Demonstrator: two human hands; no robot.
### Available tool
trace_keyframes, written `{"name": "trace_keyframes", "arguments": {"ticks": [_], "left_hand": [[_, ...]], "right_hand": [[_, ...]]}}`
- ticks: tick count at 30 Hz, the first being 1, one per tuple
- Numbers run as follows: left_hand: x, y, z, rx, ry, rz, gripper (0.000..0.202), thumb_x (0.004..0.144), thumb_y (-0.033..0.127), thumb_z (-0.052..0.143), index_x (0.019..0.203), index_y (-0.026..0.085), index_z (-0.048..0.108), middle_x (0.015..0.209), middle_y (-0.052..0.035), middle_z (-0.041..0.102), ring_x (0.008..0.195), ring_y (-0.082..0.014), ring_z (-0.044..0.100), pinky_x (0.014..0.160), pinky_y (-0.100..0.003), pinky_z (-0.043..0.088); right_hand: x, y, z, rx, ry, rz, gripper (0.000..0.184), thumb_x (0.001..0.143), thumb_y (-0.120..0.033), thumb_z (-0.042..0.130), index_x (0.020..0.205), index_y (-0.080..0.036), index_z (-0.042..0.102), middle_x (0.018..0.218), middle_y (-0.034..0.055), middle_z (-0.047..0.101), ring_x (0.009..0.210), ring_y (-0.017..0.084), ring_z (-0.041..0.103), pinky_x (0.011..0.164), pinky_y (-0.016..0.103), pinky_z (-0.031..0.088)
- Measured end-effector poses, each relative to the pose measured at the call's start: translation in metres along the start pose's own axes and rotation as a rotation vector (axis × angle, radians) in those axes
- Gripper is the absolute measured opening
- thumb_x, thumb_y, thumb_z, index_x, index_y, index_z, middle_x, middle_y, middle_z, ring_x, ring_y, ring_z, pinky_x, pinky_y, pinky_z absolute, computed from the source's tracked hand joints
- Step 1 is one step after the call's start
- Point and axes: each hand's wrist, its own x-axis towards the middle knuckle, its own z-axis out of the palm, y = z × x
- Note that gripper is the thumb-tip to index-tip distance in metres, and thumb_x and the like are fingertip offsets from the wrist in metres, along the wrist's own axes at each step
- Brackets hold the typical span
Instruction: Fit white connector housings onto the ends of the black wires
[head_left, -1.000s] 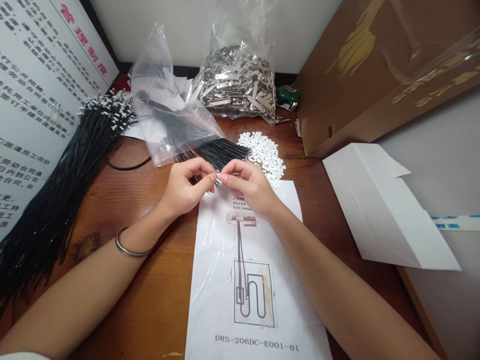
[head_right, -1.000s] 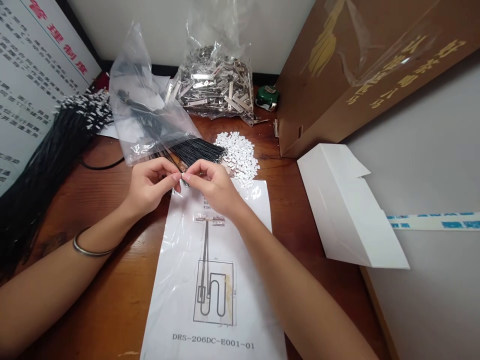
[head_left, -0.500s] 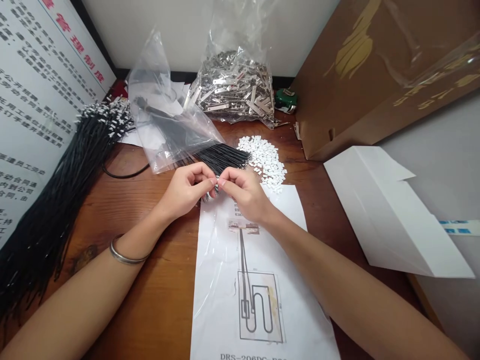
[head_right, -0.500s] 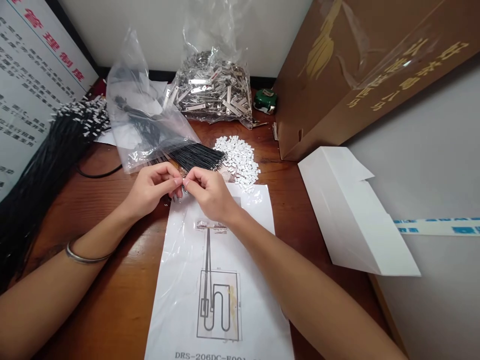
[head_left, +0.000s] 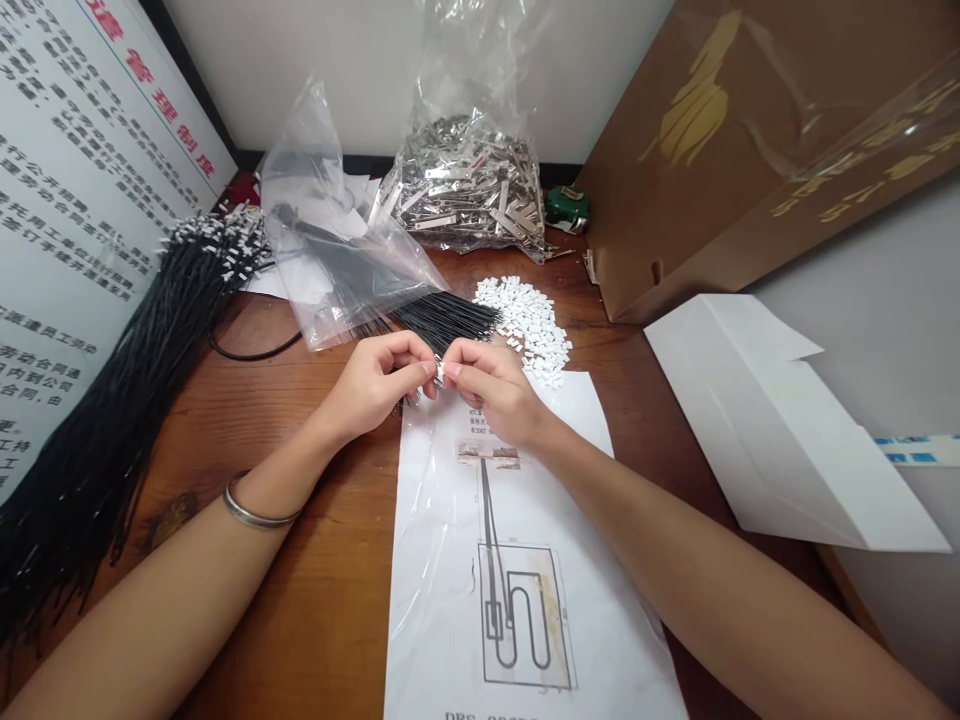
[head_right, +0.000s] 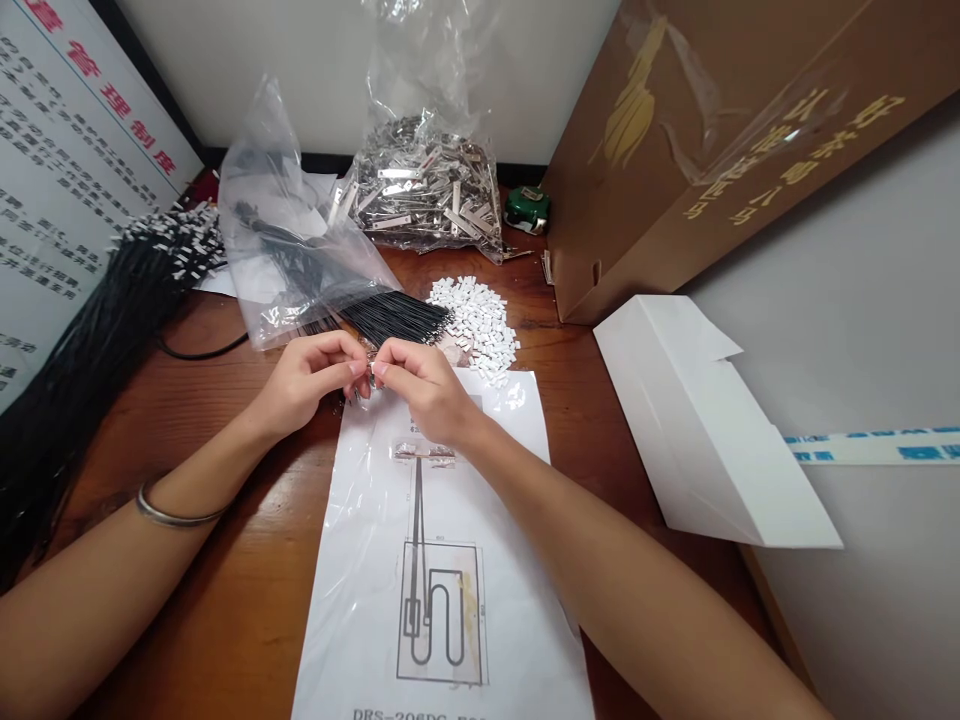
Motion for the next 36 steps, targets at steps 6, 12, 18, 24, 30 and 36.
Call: {"name": "trace_keyframes", "arguments": {"ticks": [6,12,18,24,30,36], "left_hand": [[0.0004,0.0011,0.0,-0.018,0.006,-0.006,0.025,0.074,0.034,0.078,0.069,0.015,0.063,0.058,-0.002,0.067,0.052,-0.011,0.056,0.052,-0.023,0.043],[0.0008,0.001,0.0009,-0.03,0.037,-0.023,0.03,0.072,0.039,0.081,0.07,0.014,0.064,0.06,-0.0024,0.069,0.053,-0.0107,0.058,0.053,-0.023,0.044],[0.0012,0.0013,0.0017,-0.049,0.066,-0.043,0.03,0.069,0.039,0.083,0.071,0.014,0.065,0.063,-0.0024,0.07,0.054,-0.0109,0.059,0.053,-0.023,0.045],[0.0014,0.0,-0.0007,-0.072,0.052,-0.068,0.032,0.067,0.039,0.085,0.072,0.013,0.068,0.064,-0.0044,0.071,0.054,-0.0117,0.059,0.053,-0.024,0.046],[0.0008,-0.0003,-0.0009,-0.083,0.041,-0.076,0.033,0.066,0.039,0.087,0.07,0.013,0.068,0.063,-0.0042,0.071,0.053,-0.0111,0.059,0.052,-0.023,0.046],[0.0005,-0.001,-0.0008,-0.089,0.03,-0.102,0.033,0.064,0.038,0.088,0.07,0.013,0.069,0.063,-0.0049,0.073,0.054,-0.0116,0.06,0.053,-0.023,0.047]], "right_hand": [[-0.0023,0.0006,-0.0007,-0.082,0.024,-0.013,0.02,0.086,-0.027,0.053,0.066,-0.02,0.052,0.058,-0.003,0.045,0.061,0.013,0.045,0.057,0.029,0.031],[-0.0031,0.0018,-0.0004,-0.1,0.055,-0.023,0.021,0.088,-0.028,0.053,0.068,-0.021,0.053,0.056,-0.004,0.042,0.059,0.013,0.042,0.056,0.029,0.029],[-0.0032,0.002,0.0005,-0.144,0.094,-0.023,0.021,0.087,-0.029,0.052,0.067,-0.021,0.054,0.054,-0.0045,0.041,0.058,0.013,0.042,0.055,0.029,0.028],[-0.0027,0.0042,-0.0004,-0.159,0.08,-0.005,0.019,0.085,-0.029,0.054,0.068,-0.02,0.056,0.058,-0.0022,0.049,0.058,0.013,0.042,0.055,0.029,0.028],[-0.0032,0.0046,-0.0021,-0.149,0.051,0.01,0.019,0.085,-0.029,0.054,0.068,-0.02,0.056,0.066,0.0001,0.058,0.057,0.011,0.04,0.054,0.029,0.027],[-0.0031,0.0017,-0.0027,-0.143,0.035,0.015,0.02,0.084,-0.029,0.054,0.065,-0.021,0.053,0.06,-0.0018,0.052,0.057,0.012,0.04,0.055,0.029,0.028]]}}
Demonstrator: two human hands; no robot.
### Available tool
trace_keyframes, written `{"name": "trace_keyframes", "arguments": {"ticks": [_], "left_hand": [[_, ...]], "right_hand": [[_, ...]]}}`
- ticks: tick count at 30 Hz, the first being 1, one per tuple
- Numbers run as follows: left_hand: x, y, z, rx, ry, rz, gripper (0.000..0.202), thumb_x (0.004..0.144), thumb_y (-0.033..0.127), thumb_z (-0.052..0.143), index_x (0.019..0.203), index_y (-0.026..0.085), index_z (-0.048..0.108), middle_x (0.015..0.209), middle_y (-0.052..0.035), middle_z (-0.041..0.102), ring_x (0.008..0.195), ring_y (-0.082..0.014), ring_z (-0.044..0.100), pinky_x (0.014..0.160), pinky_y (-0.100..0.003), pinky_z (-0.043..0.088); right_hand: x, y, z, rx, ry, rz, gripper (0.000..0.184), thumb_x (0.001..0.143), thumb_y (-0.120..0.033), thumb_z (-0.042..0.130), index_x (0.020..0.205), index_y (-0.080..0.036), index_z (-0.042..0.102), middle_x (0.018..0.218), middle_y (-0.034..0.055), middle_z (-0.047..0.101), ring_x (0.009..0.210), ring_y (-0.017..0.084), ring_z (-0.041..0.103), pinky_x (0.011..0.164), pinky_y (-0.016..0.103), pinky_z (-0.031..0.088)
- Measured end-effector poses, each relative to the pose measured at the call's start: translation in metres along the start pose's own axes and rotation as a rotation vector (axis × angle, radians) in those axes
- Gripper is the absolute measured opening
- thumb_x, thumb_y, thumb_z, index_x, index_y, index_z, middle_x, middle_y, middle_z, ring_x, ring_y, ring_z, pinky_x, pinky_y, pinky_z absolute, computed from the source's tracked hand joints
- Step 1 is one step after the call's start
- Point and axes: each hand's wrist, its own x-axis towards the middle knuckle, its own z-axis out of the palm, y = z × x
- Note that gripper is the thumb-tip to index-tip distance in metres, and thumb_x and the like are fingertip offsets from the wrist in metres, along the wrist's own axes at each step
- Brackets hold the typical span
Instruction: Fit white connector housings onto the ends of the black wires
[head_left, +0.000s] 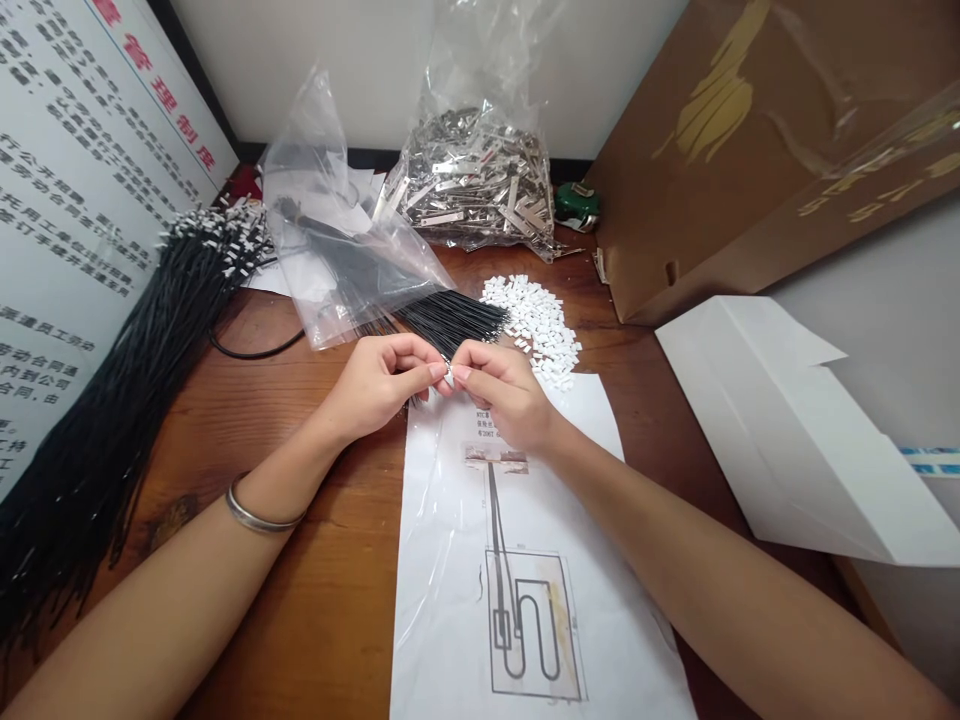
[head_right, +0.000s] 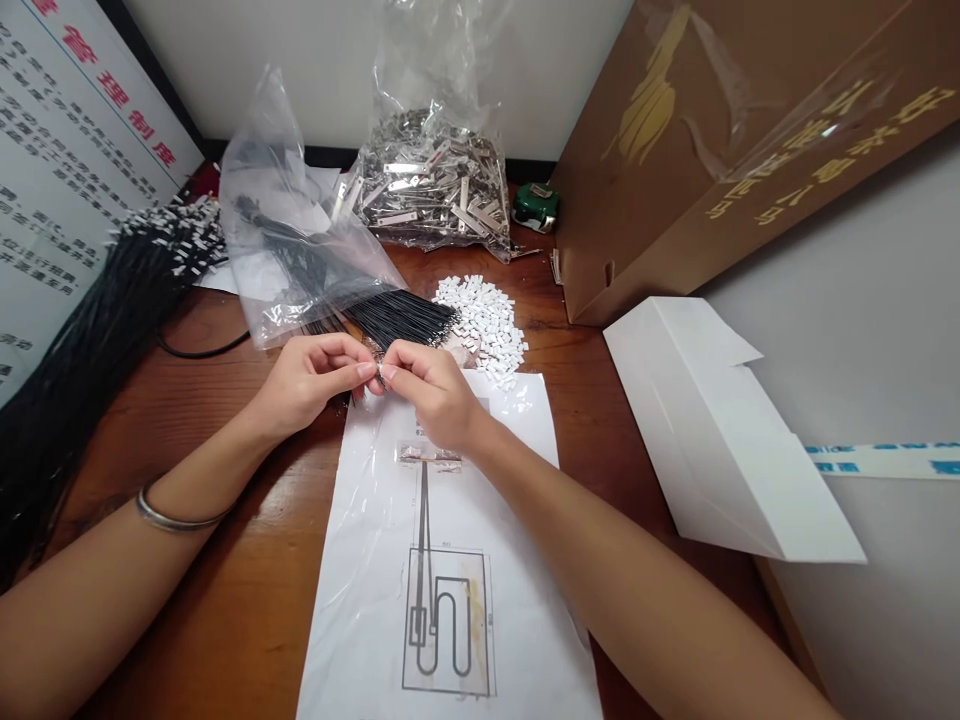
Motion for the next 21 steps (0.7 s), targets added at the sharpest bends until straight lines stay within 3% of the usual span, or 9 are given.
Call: {"name": "trace_keyframes", "arguments": {"ticks": [5,12,21], "left_hand": [[-0.0002,-0.0021,-0.0023,0.017,-0.013,0.009,0.03,0.067,0.036,0.086,0.071,0.012,0.069,0.064,-0.0053,0.073,0.054,-0.0108,0.06,0.054,-0.022,0.046],[-0.0002,-0.0029,-0.0039,0.063,-0.018,0.014,0.026,0.07,0.034,0.084,0.073,0.012,0.069,0.065,-0.0057,0.074,0.055,-0.0113,0.06,0.055,-0.023,0.047],[-0.0005,0.0028,0.0024,0.021,0.011,0.031,0.029,0.069,0.038,0.085,0.071,0.013,0.069,0.065,-0.0038,0.072,0.054,-0.0107,0.059,0.053,-0.022,0.048]], "right_hand": [[0.0006,-0.0011,0.0001,0.0,-0.023,0.011,0.02,0.083,-0.029,0.053,0.065,-0.021,0.052,0.055,-0.0038,0.045,0.057,0.012,0.04,0.056,0.029,0.028],[0.0003,0.0011,0.0001,-0.043,-0.047,0.027,0.022,0.085,-0.03,0.053,0.066,-0.02,0.052,0.063,-0.0016,0.054,0.056,0.011,0.037,0.055,0.029,0.026],[-0.0009,-0.0011,0.0014,0.024,0.037,-0.008,0.022,0.088,-0.03,0.053,0.068,-0.02,0.055,0.059,-0.0032,0.046,0.058,0.012,0.041,0.056,0.03,0.028]]}}
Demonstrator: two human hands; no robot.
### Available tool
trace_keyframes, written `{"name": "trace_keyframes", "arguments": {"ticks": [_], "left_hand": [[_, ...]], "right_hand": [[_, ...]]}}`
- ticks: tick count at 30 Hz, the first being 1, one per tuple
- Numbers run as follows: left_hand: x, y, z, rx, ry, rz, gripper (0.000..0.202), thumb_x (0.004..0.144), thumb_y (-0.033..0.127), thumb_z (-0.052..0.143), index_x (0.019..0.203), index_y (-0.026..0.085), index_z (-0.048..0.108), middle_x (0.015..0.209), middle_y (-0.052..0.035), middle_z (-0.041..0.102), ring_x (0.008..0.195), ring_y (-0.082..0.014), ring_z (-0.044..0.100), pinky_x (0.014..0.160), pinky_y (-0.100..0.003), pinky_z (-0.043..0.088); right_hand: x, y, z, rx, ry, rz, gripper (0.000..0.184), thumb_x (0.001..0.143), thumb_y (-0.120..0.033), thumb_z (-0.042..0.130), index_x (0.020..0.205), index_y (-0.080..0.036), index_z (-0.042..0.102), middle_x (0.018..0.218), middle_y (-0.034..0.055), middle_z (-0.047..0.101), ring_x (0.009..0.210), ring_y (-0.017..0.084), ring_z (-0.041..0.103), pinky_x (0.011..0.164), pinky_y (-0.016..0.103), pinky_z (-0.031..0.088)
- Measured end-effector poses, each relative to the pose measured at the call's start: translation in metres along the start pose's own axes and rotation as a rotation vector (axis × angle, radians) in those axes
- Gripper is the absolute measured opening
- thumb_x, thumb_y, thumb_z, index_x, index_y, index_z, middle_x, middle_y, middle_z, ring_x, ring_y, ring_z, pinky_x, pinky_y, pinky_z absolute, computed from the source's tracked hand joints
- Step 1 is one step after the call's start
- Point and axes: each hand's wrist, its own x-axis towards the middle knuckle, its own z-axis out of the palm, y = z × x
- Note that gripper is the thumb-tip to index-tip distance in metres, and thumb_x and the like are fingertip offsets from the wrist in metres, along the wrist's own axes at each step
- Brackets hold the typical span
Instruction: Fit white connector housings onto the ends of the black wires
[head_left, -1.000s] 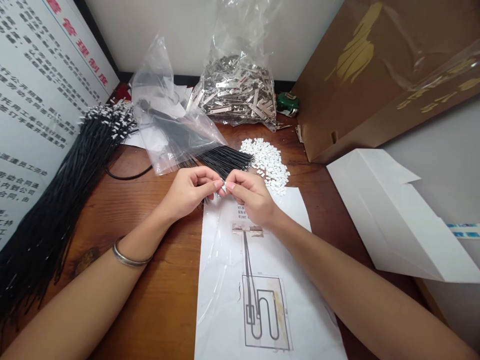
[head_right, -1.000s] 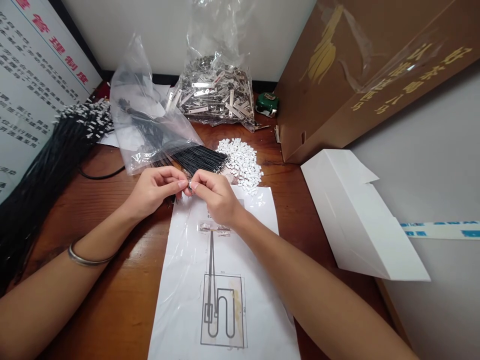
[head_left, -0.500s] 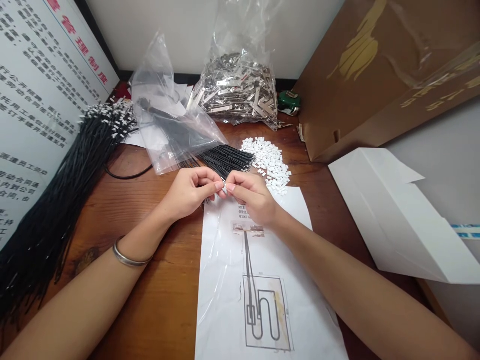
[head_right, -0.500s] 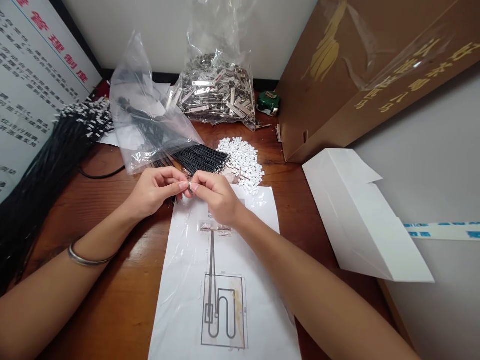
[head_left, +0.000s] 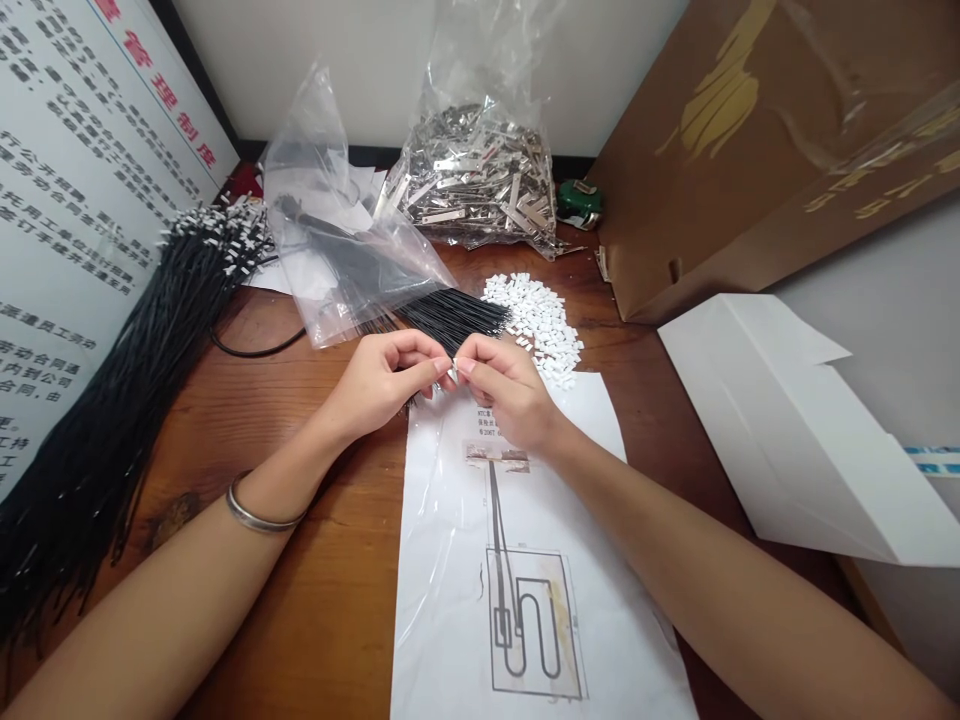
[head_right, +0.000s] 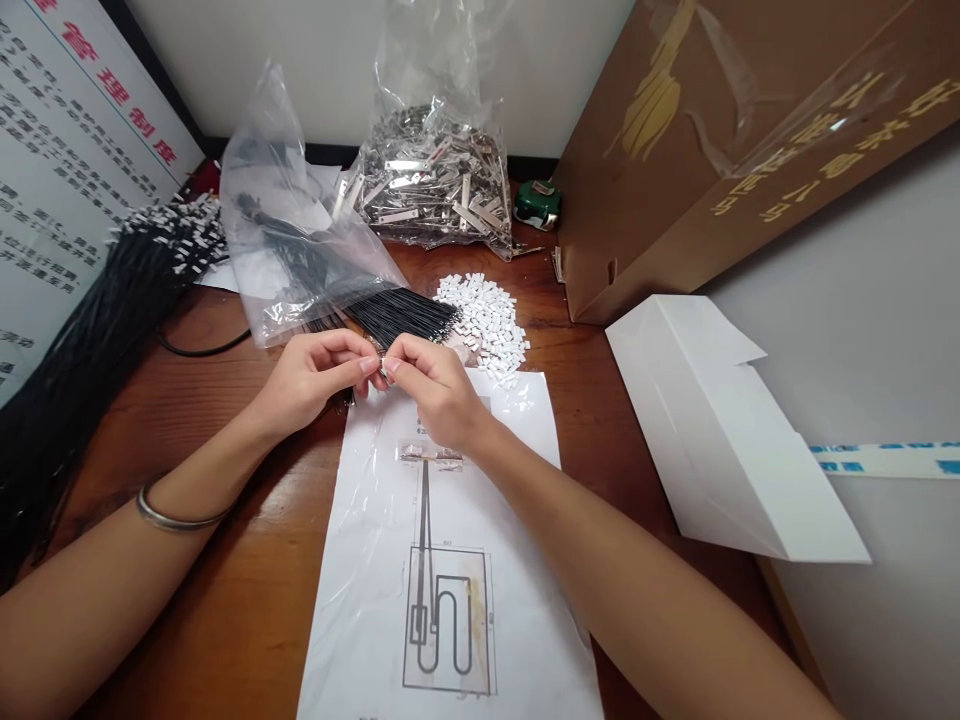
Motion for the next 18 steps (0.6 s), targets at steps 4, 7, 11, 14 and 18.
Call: {"name": "trace_keyframes", "arguments": {"ticks": [4,7,11,14,18], "left_hand": [[0.0001,-0.0007,-0.0009,-0.006,-0.009,0.004,0.029,0.07,0.038,0.084,0.071,0.013,0.069,0.065,-0.0039,0.072,0.055,-0.0106,0.059,0.054,-0.022,0.047],[0.0001,-0.0009,-0.0017,0.003,0.003,0.002,0.029,0.07,0.039,0.084,0.071,0.014,0.068,0.065,-0.004,0.072,0.053,-0.0105,0.058,0.053,-0.022,0.047],[0.0001,-0.0006,-0.002,0.014,-0.002,-0.014,0.03,0.069,0.039,0.084,0.071,0.013,0.068,0.064,-0.0044,0.072,0.053,-0.0112,0.059,0.054,-0.023,0.048],[0.0006,-0.0006,-0.0031,0.025,-0.02,-0.015,0.032,0.069,0.041,0.085,0.071,0.014,0.068,0.064,-0.0042,0.072,0.054,-0.012,0.06,0.055,-0.024,0.049],[0.0011,-0.0015,-0.0061,0.043,-0.043,-0.021,0.034,0.069,0.043,0.085,0.071,0.013,0.068,0.063,-0.005,0.072,0.054,-0.0121,0.06,0.055,-0.024,0.048]], "right_hand": [[0.0,0.0001,0.0001,0.011,0.003,-0.003,0.022,0.087,-0.03,0.053,0.067,-0.021,0.053,0.056,-0.0037,0.043,0.057,0.013,0.04,0.056,0.03,0.028],[0.0,0.0005,0.0003,-0.007,0.009,0.006,0.022,0.087,-0.03,0.052,0.067,-0.021,0.052,0.055,-0.0039,0.042,0.056,0.013,0.039,0.055,0.03,0.028],[0.0009,0.0003,0.0005,-0.039,0.014,0.007,0.021,0.086,-0.03,0.052,0.066,-0.021,0.052,0.053,-0.0046,0.041,0.055,0.012,0.037,0.055,0.03,0.027],[0.0011,0.0005,-0.0002,-0.097,0.007,0.004,0.022,0.086,-0.029,0.051,0.065,-0.021,0.051,0.052,-0.0049,0.041,0.053,0.012,0.035,0.054,0.03,0.026],[0.0003,0.0025,-0.0012,-0.148,-0.014,0.0,0.023,0.086,-0.029,0.051,0.065,-0.021,0.051,0.053,-0.0051,0.041,0.052,0.011,0.033,0.053,0.029,0.024]]}}
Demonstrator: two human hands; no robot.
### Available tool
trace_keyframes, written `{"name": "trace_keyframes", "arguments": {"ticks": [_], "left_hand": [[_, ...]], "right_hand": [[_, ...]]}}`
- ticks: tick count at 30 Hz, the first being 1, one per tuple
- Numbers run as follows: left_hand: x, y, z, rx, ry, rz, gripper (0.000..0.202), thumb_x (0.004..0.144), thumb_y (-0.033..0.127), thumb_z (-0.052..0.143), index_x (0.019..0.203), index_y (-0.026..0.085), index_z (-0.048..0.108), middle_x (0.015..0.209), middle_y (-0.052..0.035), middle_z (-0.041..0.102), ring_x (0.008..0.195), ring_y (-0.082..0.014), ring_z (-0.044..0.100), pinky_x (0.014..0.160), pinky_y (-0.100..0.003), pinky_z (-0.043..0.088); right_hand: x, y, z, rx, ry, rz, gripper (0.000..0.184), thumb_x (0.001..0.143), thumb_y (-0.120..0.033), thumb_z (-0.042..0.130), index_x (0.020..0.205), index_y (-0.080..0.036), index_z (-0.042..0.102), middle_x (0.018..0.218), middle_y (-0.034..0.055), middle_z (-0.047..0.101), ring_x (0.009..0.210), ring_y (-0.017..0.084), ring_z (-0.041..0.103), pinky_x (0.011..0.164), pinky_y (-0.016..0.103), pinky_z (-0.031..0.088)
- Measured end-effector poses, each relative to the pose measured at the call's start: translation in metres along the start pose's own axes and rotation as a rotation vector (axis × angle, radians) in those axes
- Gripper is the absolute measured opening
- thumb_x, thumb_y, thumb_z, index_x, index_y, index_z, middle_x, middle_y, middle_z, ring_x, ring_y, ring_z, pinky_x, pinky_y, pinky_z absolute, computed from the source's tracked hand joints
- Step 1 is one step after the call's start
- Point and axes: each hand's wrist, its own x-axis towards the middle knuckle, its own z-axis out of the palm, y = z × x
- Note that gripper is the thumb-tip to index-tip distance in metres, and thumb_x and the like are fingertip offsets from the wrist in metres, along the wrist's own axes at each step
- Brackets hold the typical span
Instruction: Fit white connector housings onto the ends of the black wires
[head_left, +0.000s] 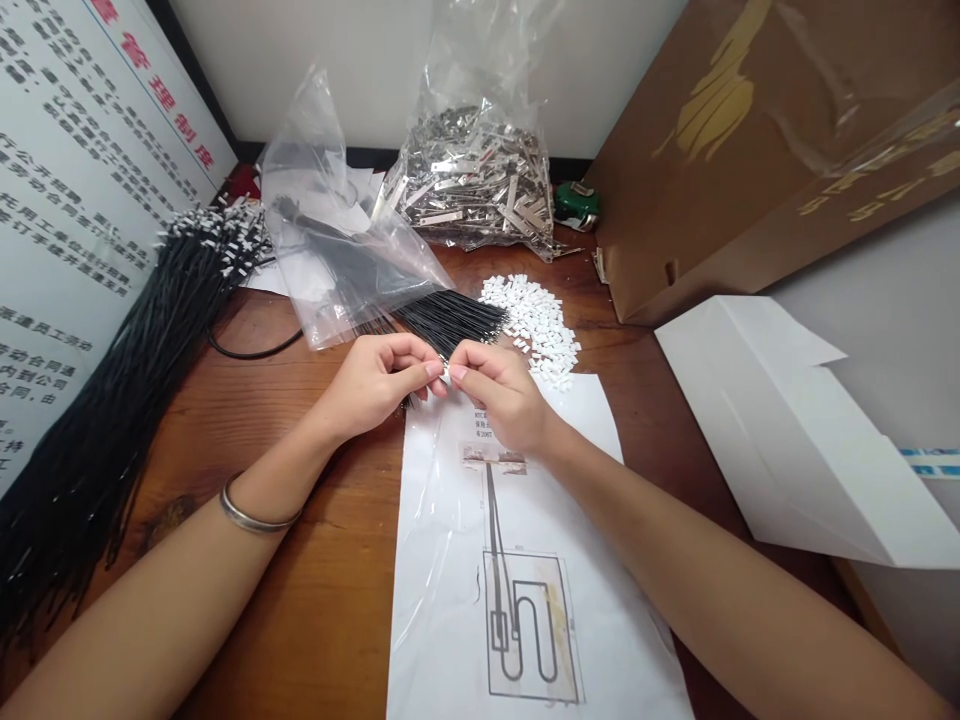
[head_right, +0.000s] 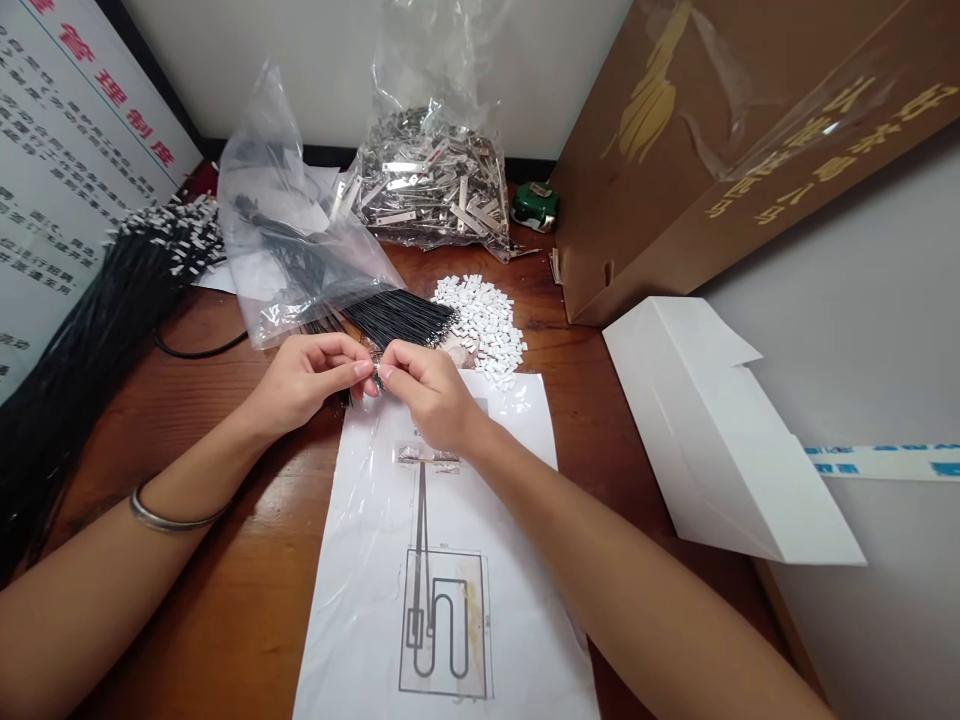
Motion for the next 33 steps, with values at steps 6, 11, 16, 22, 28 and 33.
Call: {"name": "trace_keyframes", "arguments": {"ticks": [6,11,16,22,28,33], "left_hand": [[-0.0001,-0.0014,-0.0028,0.035,-0.017,-0.007,0.035,0.071,0.043,0.084,0.072,0.013,0.067,0.063,-0.0057,0.072,0.055,-0.0117,0.06,0.056,-0.024,0.047],[-0.0001,-0.0022,-0.0045,0.06,-0.038,0.002,0.035,0.072,0.045,0.083,0.073,0.013,0.068,0.063,-0.0056,0.072,0.055,-0.012,0.06,0.055,-0.024,0.046],[0.0001,-0.0012,-0.0023,0.04,-0.027,0.015,0.038,0.072,0.047,0.083,0.072,0.013,0.067,0.062,-0.005,0.071,0.055,-0.0116,0.059,0.055,-0.024,0.047],[0.0016,0.0017,0.0045,-0.039,0.048,0.042,0.041,0.07,0.049,0.084,0.072,0.013,0.066,0.064,-0.0024,0.07,0.052,-0.0092,0.057,0.052,-0.021,0.046],[0.0021,0.0011,0.0051,-0.048,0.052,0.039,0.04,0.069,0.049,0.084,0.074,0.013,0.066,0.065,-0.0024,0.07,0.053,-0.0092,0.057,0.052,-0.021,0.048],[0.002,0.0005,0.0047,-0.071,0.032,0.044,0.038,0.069,0.047,0.084,0.073,0.013,0.066,0.066,-0.0025,0.07,0.055,-0.01,0.058,0.053,-0.022,0.048]], "right_hand": [[0.0005,0.0016,-0.0006,-0.014,-0.036,0.025,0.023,0.086,-0.032,0.052,0.065,-0.021,0.049,0.055,-0.0051,0.041,0.052,0.01,0.031,0.052,0.028,0.023],[0.0008,-0.0009,-0.0024,-0.022,-0.074,0.022,0.024,0.086,-0.032,0.052,0.065,-0.02,0.049,0.057,-0.0039,0.044,0.055,0.011,0.034,0.055,0.029,0.026],[0.0003,-0.002,-0.0008,-0.008,-0.058,0.036,0.024,0.088,-0.031,0.051,0.066,-0.02,0.05,0.062,-0.0021,0.05,0.058,0.012,0.039,0.058,0.029,0.03],[0.0007,-0.0003,0.0037,0.158,0.044,-0.002,0.021,0.089,-0.033,0.056,0.073,-0.02,0.054,0.066,-0.0022,0.056,0.057,0.01,0.04,0.055,0.028,0.03],[0.0009,0.002,0.0028,0.206,0.044,0.014,0.019,0.09,-0.029,0.054,0.074,-0.02,0.055,0.068,-0.001,0.057,0.059,0.011,0.043,0.053,0.028,0.027],[0.0002,0.0034,0.0025,0.235,0.023,-0.012,0.02,0.092,-0.03,0.053,0.075,-0.02,0.054,0.068,-0.0012,0.057,0.058,0.01,0.042,0.053,0.028,0.026]]}}
